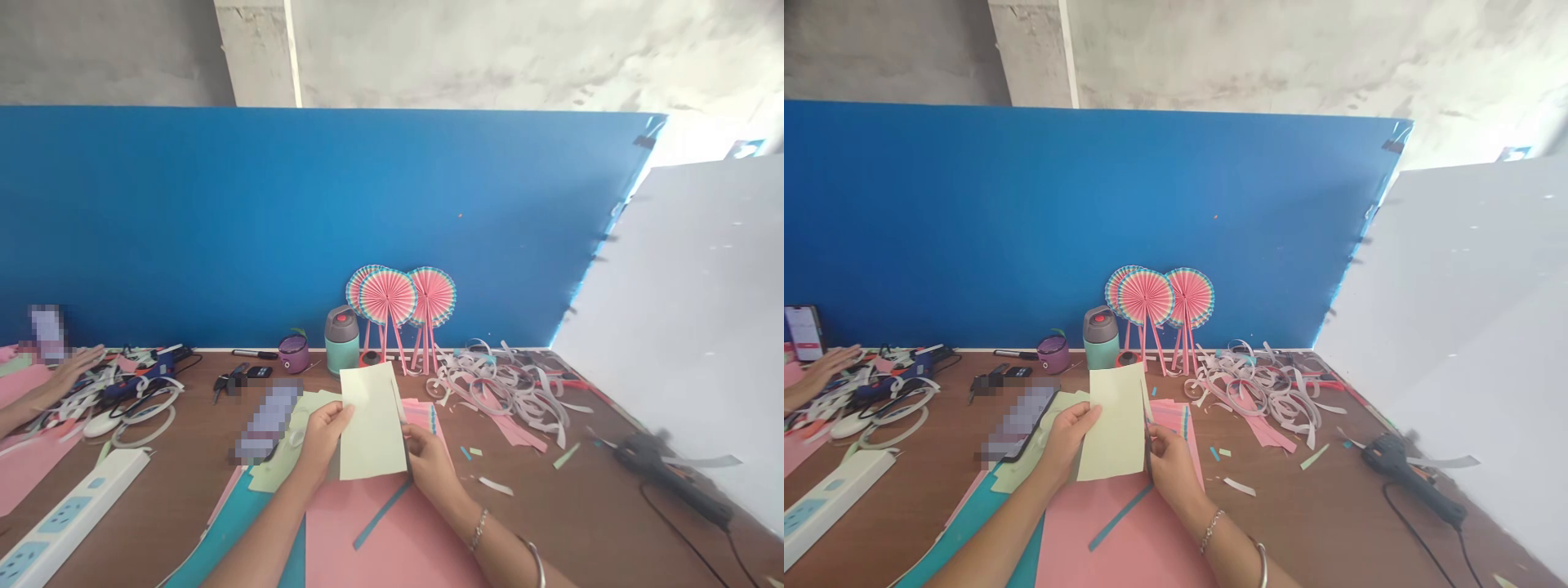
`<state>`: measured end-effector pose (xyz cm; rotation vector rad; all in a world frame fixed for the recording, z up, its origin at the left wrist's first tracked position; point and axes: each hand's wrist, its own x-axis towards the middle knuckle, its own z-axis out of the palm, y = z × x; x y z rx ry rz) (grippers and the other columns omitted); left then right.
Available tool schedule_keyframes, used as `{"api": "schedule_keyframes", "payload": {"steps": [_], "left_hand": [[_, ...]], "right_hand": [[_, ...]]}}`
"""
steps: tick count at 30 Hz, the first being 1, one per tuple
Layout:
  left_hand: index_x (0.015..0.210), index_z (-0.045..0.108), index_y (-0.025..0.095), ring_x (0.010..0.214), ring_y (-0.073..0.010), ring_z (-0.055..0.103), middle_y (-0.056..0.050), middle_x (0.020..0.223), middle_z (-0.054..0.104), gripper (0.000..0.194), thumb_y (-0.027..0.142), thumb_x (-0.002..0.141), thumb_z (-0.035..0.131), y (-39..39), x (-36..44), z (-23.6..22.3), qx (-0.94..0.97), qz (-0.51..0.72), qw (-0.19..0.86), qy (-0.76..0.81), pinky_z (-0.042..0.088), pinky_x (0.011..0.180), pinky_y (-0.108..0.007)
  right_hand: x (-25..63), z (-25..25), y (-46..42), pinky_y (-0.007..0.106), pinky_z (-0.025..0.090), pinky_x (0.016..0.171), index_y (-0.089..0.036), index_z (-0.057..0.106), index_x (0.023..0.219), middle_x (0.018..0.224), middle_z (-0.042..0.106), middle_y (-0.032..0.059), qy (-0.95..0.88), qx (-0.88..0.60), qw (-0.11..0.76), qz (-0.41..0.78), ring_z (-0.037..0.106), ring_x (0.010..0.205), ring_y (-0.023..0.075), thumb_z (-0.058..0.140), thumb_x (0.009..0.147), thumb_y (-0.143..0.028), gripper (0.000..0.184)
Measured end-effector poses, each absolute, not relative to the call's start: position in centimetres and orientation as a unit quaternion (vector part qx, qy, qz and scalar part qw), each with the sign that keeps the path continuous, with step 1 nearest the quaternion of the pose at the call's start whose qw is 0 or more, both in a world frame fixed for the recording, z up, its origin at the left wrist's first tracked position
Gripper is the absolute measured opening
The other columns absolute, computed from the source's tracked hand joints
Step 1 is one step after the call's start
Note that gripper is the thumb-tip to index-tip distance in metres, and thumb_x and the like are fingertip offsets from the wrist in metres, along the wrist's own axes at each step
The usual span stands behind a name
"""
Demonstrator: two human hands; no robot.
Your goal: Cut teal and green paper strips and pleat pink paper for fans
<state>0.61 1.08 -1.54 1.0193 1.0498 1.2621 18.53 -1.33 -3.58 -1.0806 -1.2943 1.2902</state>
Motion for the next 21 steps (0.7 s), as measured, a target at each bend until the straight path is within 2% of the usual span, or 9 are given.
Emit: {"api": "schedule_keyframes", "payload": {"steps": [3, 8, 21], "left_hand": [[0.067, 0.063, 0.015, 0.057, -0.0189, 0.059, -0.003, 0.060, 0.064, 0.031, 0.045, 0.065, 0.069, 1.10, 0.60, -1.64, 0.436, 0.532, 0.572, 0.447, 0.045, 0.056, -0.028], [0.068, 0.064, 0.014, 0.058, -0.0196, 0.060, -0.003, 0.061, 0.065, 0.032, 0.046, 0.063, 0.070, 1.16, 0.64, -1.75, 0.442, 0.531, 0.566, 0.450, 0.046, 0.056, -0.029], [0.068, 0.065, 0.015, 0.059, -0.0186, 0.060, -0.002, 0.062, 0.066, 0.030, 0.045, 0.064, 0.069, 0.80, 0.85, -1.24, 0.453, 0.525, 0.558, 0.455, 0.046, 0.056, -0.027]], "right_hand": [[18.53, -3.74, -1.17, 0.024, 0.044, 0.053, -0.015, 0.065, 0.079, 0.066, 0.068, 0.0023, -0.531, -0.434, 0.494, 0.534, 0.060, 0.058, 0.0157, 0.066, 0.066, -0.024, 0.016], [18.57, -3.85, -0.99, 0.028, 0.048, 0.058, -0.016, 0.065, 0.080, 0.071, 0.070, 0.0038, -0.527, -0.431, 0.502, 0.533, 0.063, 0.062, 0.0182, 0.066, 0.068, -0.027, 0.017], [18.62, -3.51, -1.18, 0.027, 0.048, 0.055, -0.015, 0.067, 0.079, 0.069, 0.070, 0.0034, -0.510, -0.440, 0.506, 0.539, 0.063, 0.060, 0.0184, 0.067, 0.065, -0.026, 0.018]]}}
